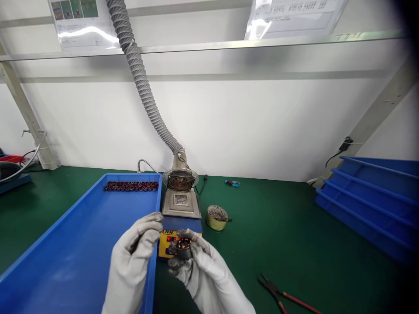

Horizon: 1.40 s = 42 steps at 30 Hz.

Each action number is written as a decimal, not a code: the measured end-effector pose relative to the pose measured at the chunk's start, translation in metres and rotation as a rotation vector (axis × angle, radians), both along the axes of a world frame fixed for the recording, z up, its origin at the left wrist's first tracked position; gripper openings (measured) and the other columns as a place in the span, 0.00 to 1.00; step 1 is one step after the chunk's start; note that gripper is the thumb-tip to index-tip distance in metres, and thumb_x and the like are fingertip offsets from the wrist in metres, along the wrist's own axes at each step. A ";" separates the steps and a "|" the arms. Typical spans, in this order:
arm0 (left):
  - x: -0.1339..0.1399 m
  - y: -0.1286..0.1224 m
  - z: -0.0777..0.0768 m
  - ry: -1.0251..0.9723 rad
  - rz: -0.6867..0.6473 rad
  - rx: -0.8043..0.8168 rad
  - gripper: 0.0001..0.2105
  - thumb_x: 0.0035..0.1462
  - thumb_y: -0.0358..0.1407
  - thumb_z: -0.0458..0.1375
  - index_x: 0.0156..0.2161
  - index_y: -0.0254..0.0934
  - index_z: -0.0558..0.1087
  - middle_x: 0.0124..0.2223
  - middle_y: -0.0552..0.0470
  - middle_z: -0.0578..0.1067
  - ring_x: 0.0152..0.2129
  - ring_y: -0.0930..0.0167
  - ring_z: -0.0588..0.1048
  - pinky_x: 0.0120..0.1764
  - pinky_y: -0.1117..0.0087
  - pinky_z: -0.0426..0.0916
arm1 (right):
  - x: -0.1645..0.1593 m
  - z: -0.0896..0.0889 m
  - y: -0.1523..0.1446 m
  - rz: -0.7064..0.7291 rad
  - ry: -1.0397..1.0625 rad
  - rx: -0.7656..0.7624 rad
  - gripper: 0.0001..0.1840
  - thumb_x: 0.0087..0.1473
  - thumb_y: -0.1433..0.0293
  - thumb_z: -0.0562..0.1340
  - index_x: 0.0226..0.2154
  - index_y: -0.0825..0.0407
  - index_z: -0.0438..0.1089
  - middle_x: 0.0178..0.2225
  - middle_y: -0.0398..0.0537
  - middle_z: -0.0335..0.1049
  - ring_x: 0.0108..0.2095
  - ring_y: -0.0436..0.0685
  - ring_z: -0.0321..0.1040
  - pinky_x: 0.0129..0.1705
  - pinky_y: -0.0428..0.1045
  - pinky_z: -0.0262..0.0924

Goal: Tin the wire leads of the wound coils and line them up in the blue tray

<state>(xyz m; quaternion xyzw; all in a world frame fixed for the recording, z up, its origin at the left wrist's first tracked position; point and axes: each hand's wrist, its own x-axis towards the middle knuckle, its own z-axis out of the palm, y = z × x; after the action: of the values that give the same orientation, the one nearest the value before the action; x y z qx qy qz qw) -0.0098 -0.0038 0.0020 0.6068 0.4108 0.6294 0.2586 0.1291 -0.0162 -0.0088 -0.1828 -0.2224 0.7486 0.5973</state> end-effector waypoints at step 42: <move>0.003 0.002 0.001 -0.099 -0.192 0.104 0.06 0.49 0.29 0.59 0.27 0.43 0.76 0.31 0.55 0.80 0.36 0.66 0.76 0.41 0.66 0.72 | -0.006 -0.014 -0.004 0.064 -0.111 0.094 0.17 0.41 0.63 0.66 0.36 0.51 0.72 0.35 0.50 0.74 0.34 0.57 0.71 0.37 0.53 0.65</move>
<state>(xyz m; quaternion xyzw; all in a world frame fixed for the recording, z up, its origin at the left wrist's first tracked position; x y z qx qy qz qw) -0.0064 -0.0023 0.0028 0.6243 0.3043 0.6513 0.3056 0.1232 -0.0207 -0.0226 -0.1887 -0.2959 0.7448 0.5676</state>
